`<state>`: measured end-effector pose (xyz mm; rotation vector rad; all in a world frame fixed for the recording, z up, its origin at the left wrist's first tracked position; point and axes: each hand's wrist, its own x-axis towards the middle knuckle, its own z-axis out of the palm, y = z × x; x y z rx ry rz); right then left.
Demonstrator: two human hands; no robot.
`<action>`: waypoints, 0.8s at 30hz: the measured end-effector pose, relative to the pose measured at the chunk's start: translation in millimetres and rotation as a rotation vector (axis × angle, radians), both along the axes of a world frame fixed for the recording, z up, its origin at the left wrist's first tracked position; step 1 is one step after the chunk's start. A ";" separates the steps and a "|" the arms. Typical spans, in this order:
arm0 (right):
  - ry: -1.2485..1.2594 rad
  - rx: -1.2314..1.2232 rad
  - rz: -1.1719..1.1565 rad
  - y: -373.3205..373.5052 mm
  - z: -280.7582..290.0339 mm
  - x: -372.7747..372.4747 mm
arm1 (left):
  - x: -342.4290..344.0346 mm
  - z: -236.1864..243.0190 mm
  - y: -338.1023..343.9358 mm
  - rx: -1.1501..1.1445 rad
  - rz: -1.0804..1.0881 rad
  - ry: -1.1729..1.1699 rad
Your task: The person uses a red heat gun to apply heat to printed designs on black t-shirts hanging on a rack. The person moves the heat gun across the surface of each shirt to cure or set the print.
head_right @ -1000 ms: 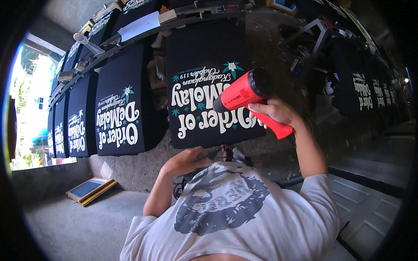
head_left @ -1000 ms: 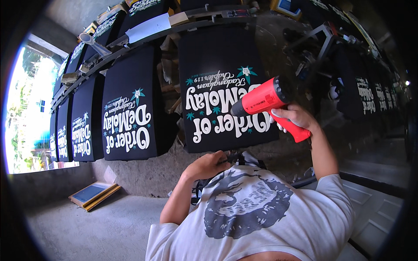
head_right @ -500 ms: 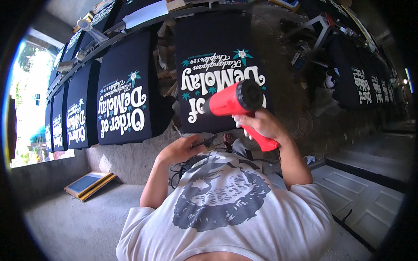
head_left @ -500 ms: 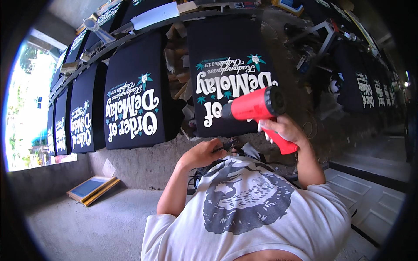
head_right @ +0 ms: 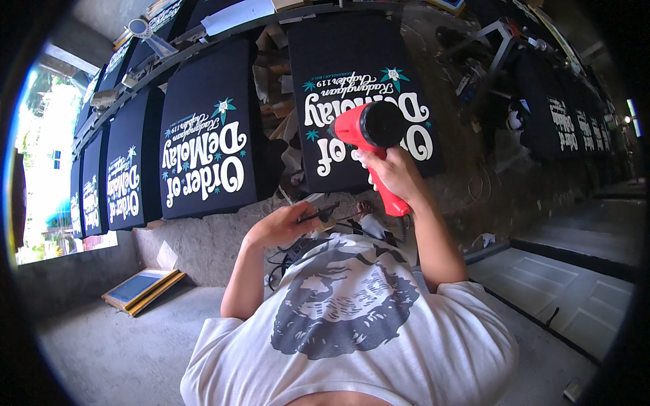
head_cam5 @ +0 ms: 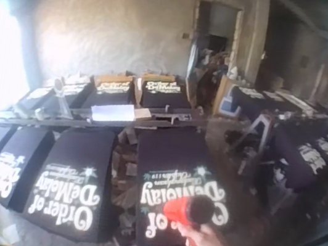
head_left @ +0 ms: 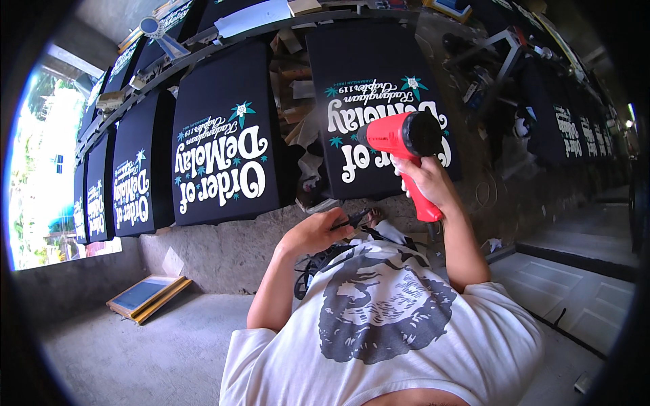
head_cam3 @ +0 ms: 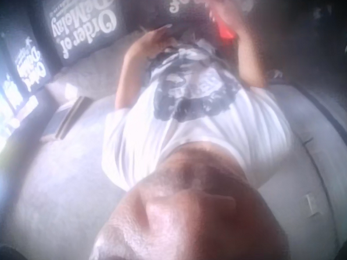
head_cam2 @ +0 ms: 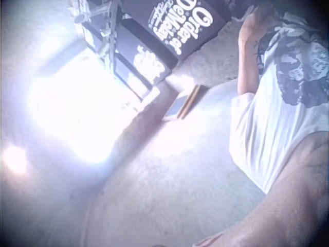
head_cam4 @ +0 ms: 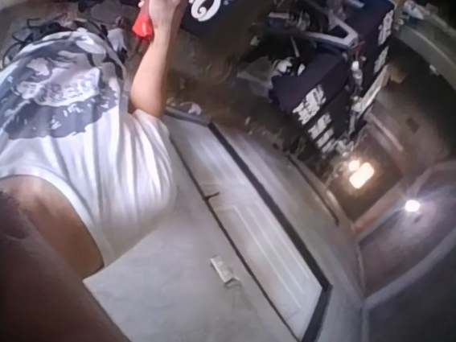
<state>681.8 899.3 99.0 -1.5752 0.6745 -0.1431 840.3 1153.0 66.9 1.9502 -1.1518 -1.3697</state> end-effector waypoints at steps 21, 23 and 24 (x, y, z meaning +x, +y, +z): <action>-0.019 0.014 -0.049 18.1 -5.5 -27.2 | 6.7 1.1 26.2 -0.017 -0.050 0.039; -0.001 0.019 -0.055 20.8 -5.9 -30.2 | 5.8 -3.3 26.6 -0.032 -0.060 0.032; 0.042 0.072 0.013 21.7 -2.9 -33.4 | 5.2 -4.2 26.5 -0.023 -0.065 0.025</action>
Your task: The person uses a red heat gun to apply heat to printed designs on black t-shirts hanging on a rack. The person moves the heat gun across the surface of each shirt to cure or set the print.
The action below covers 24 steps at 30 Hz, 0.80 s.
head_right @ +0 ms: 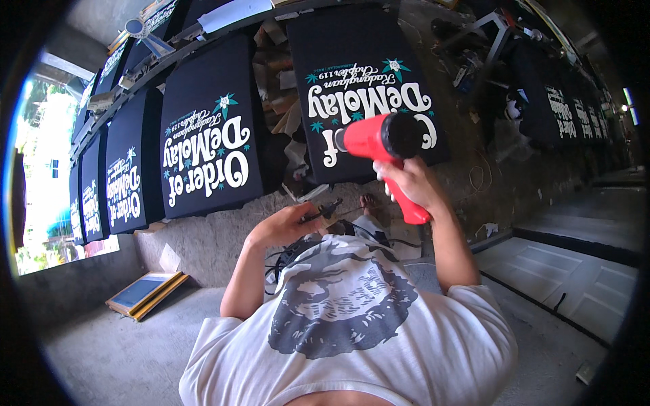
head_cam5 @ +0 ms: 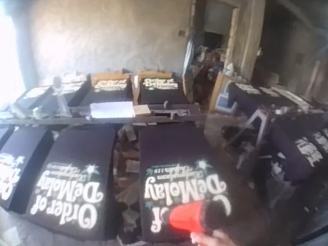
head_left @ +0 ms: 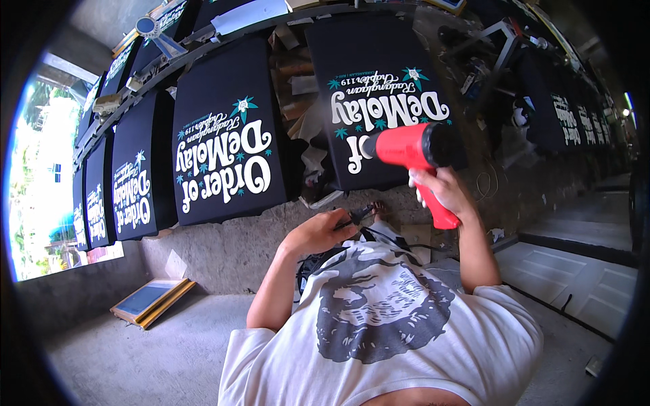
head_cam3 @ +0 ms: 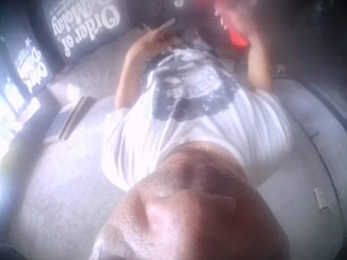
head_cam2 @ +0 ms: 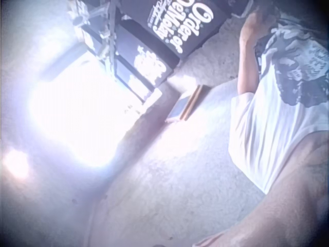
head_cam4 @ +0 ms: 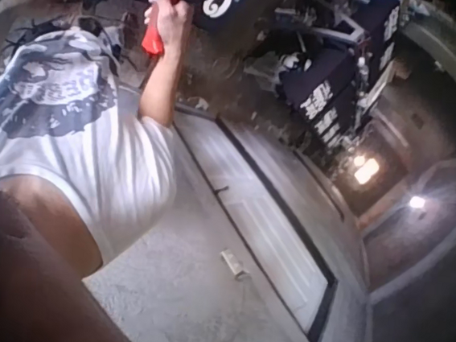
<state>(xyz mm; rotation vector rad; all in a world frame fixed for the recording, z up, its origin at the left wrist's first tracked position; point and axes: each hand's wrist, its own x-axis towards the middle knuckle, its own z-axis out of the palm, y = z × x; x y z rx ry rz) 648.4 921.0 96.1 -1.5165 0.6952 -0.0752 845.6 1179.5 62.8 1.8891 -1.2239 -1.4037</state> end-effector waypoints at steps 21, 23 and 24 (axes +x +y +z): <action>-0.026 -0.037 -0.219 -41.3 2.9 -38.3 | -15.7 5.6 -40.6 0.012 -0.037 -0.007; 0.005 -0.053 -0.203 -49.3 1.2 -45.1 | -21.0 -0.4 -46.6 -0.044 -0.031 -0.004; 0.024 -0.008 -0.133 -51.2 4.3 -50.3 | -22.7 -0.1 -50.3 -0.020 -0.036 -0.017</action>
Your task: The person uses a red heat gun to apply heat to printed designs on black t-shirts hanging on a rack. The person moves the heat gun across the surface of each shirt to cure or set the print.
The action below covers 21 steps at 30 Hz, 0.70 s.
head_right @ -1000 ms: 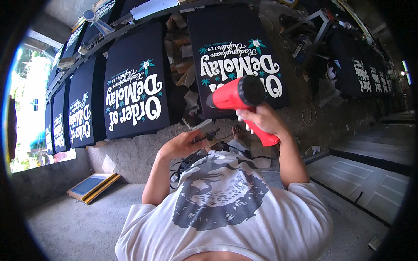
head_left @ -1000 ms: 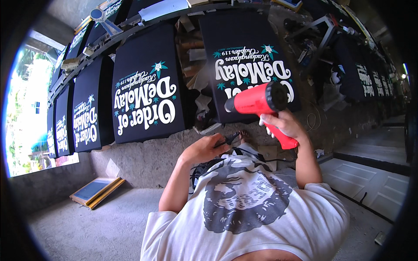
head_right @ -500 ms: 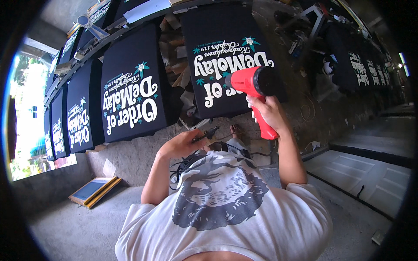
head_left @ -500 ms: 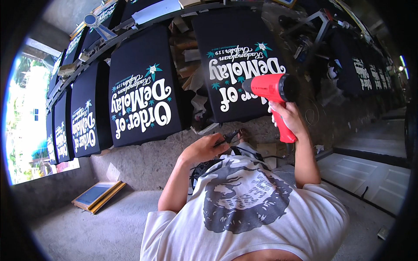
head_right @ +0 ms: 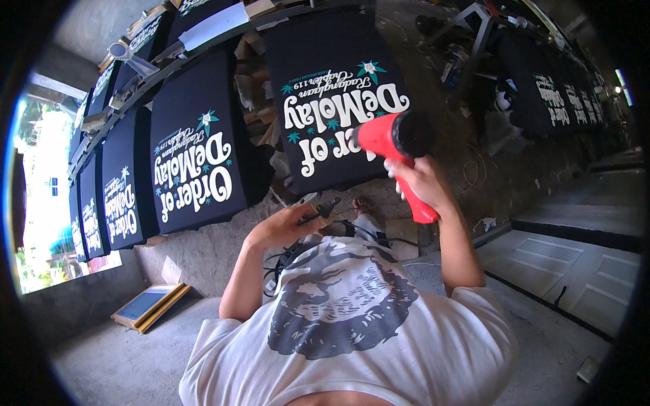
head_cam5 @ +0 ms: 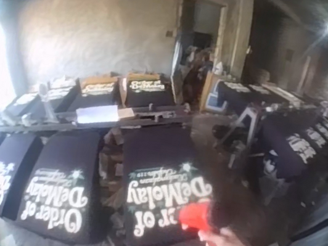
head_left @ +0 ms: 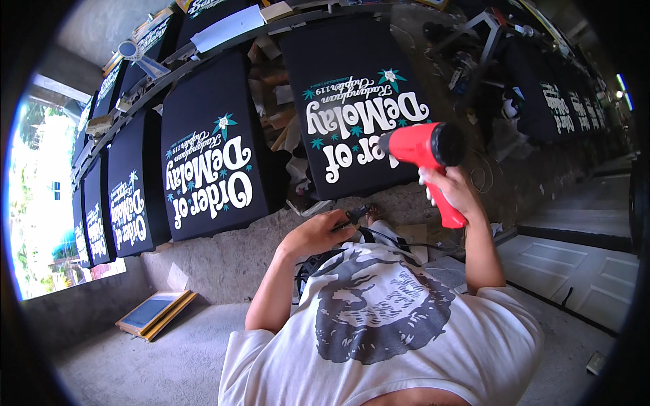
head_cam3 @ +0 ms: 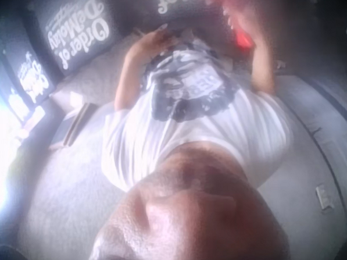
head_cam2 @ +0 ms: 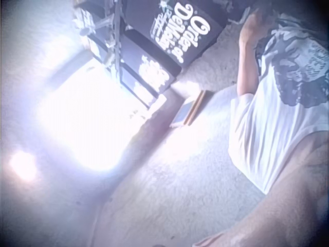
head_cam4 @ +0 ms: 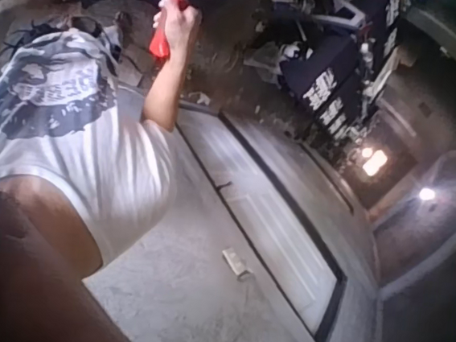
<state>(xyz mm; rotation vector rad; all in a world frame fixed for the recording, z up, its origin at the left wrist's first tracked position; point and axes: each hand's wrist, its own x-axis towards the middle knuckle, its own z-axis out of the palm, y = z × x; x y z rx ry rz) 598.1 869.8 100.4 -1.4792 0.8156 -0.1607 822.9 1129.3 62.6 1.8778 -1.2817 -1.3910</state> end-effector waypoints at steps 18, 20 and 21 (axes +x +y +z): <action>0.054 0.043 -0.007 -61.2 2.0 -54.9 | -26.8 9.6 -67.0 0.073 -0.035 -0.029; 0.006 0.012 -0.079 -65.9 -1.5 -58.4 | -30.4 3.5 -74.4 0.048 -0.027 -0.010; 0.004 0.013 -0.080 -67.9 -1.4 -61.8 | -32.3 3.4 -79.2 0.057 -0.035 -0.001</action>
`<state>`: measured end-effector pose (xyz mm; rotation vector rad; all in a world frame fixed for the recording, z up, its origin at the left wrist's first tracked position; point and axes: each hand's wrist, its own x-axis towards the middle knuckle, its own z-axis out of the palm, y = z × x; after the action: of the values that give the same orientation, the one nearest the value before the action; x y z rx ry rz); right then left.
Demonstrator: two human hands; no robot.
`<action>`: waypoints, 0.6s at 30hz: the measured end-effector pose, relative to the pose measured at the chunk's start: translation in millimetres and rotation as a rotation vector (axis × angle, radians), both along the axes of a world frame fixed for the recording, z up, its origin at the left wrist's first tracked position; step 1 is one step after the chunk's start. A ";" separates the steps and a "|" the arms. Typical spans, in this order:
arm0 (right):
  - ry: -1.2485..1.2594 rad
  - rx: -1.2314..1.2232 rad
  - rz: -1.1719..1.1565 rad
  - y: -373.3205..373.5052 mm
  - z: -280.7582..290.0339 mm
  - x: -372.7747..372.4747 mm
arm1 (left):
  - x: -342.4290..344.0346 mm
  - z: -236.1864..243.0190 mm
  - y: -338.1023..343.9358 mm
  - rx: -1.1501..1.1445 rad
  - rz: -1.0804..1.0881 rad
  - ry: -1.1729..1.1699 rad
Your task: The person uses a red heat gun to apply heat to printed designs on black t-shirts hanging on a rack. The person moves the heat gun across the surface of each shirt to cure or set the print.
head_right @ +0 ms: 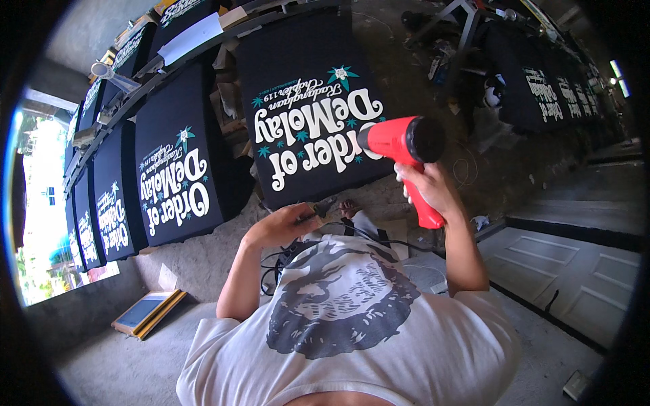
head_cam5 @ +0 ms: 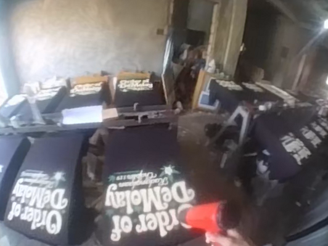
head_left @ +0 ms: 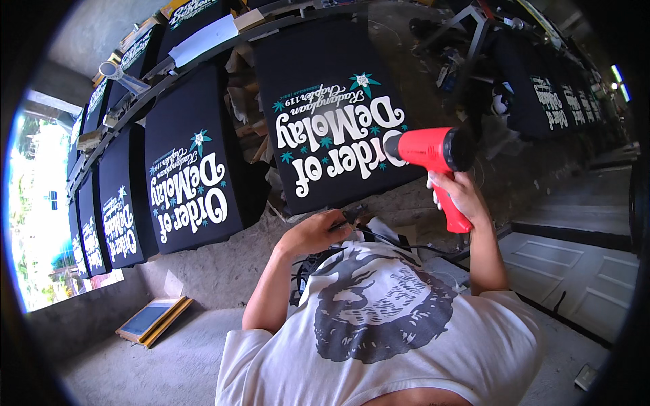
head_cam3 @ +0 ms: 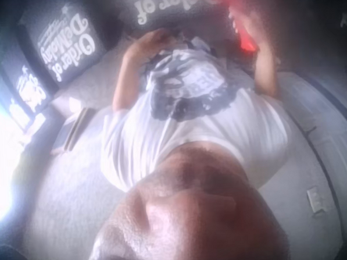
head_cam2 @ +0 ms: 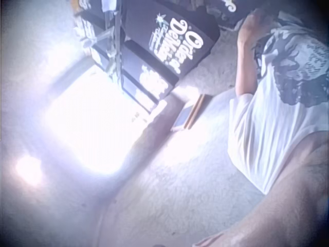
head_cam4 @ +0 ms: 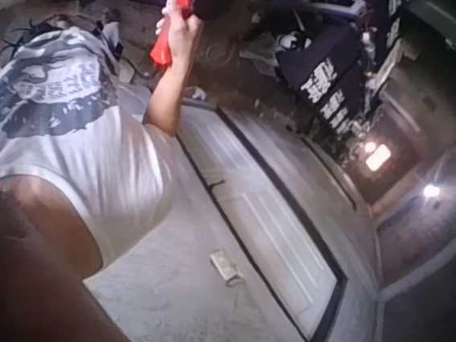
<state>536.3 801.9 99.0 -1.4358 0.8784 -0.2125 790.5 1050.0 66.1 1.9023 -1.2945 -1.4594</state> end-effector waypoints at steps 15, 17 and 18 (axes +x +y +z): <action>0.036 0.142 0.257 -45.3 3.6 -38.5 | -33.3 -2.0 -55.7 0.033 -0.044 -0.043; 0.053 0.127 0.318 -50.1 3.8 -46.8 | -36.5 1.9 -61.8 0.092 -0.018 -0.003; 0.050 0.103 0.237 -55.7 2.2 -50.6 | -38.1 1.4 -63.9 0.086 -0.022 -0.011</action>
<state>485.7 746.3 101.2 -1.4396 0.7414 0.0466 752.5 986.1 67.5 1.9588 -1.2809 -1.5400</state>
